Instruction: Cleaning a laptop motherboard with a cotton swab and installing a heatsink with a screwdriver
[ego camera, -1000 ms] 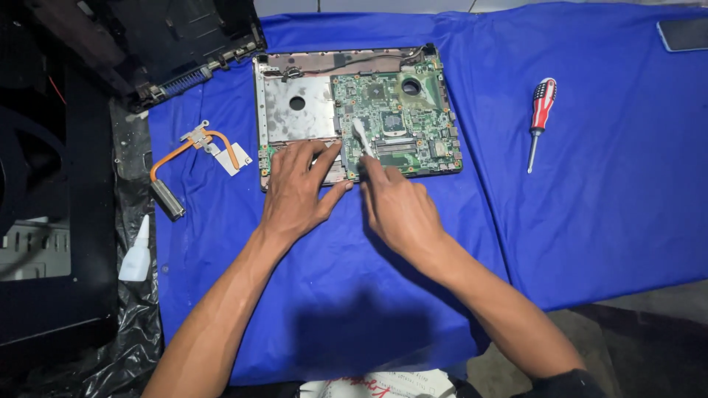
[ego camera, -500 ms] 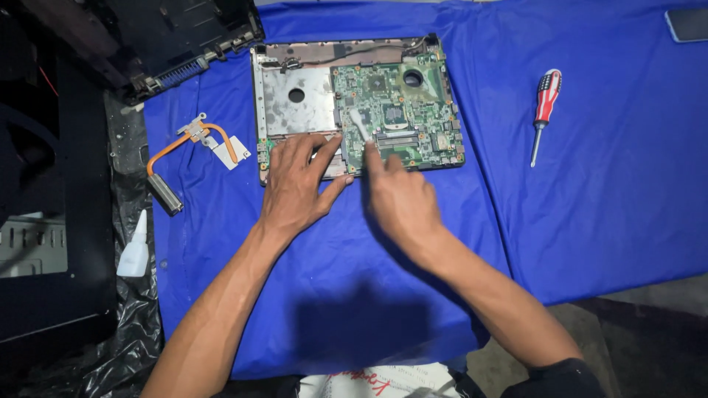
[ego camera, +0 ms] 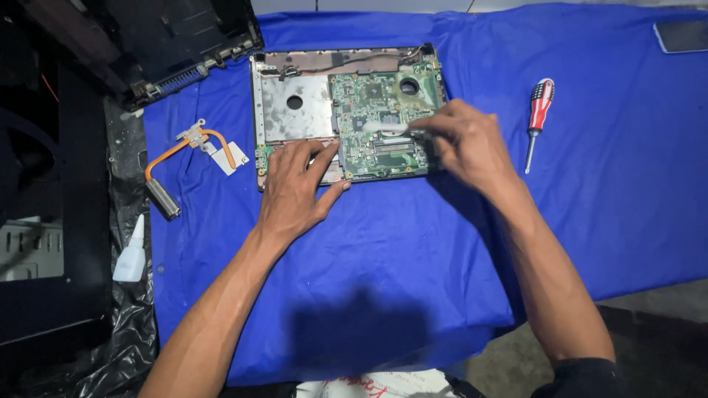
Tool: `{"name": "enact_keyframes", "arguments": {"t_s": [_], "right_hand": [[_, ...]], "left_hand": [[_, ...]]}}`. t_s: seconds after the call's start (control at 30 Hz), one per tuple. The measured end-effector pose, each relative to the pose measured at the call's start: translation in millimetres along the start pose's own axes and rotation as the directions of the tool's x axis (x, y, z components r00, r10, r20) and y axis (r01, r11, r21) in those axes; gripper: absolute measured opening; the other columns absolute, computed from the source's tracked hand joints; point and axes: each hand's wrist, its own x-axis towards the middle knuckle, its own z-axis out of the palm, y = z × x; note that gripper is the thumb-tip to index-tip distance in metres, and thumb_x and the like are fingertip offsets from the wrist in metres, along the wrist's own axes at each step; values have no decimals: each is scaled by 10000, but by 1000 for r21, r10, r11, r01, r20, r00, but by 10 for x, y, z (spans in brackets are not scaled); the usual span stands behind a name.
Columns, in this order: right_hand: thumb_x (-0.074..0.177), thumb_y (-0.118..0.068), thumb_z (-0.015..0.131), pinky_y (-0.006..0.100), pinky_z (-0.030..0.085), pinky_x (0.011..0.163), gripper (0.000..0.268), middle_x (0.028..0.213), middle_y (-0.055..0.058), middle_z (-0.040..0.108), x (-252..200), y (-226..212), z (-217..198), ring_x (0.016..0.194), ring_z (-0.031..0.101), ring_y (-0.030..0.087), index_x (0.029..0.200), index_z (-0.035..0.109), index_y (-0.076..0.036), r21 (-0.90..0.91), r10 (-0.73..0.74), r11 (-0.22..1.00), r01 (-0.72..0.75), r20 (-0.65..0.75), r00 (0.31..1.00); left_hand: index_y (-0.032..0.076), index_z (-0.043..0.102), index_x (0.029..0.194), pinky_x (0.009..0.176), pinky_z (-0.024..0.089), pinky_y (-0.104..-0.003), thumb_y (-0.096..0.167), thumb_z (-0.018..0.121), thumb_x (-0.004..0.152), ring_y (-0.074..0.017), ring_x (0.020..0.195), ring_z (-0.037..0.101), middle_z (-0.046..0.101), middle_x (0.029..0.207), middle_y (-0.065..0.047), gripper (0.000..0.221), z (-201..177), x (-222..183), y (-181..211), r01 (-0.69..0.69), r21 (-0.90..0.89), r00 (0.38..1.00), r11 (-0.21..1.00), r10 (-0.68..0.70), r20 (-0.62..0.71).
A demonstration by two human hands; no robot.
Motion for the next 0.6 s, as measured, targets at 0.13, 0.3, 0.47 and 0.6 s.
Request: {"name": "enact_keyframes", "arguments": {"t_s": [0.13,0.3,0.47,0.6], "right_hand": [[844,-48,759,395,534,861,335,971,17,708,72,411,315,954,709,277,1072,810,-288,9,10,1000,-9,-77,997],[871,-166,771,348,511,829,176,895,-17,690,206,460,375,919,704,236,984,796,-300,95,-38,994,48,-102,994],[894,-173,757,350,484,833,147,880,-23,666,229,521,356,905,695,230,964,770,-301,58,-59,996,69,-153,986],[918,-169,746,359,519,820,123,863,-4,685,218,791,476,878,710,247,990,781,-262,62,-66,995,82,-224,972]], "left_hand": [[103,645,1357,1033,401,-482,406,782,898,-307,1181,571,600,1142,-93,567,25,-12,-20,5,11,1000,1000,-5,2],[115,634,1375,1037,399,-484,419,769,905,-306,1185,579,604,1143,-88,575,41,-5,-30,4,18,1000,1000,-4,1],[116,636,1381,1042,391,-484,410,763,915,-307,1188,571,606,1139,-92,566,49,-8,-25,15,11,1000,1000,-15,9],[118,640,1372,1038,395,-485,419,766,908,-303,1183,575,609,1134,-88,567,40,-5,-21,18,10,1000,1000,-18,9]]}}
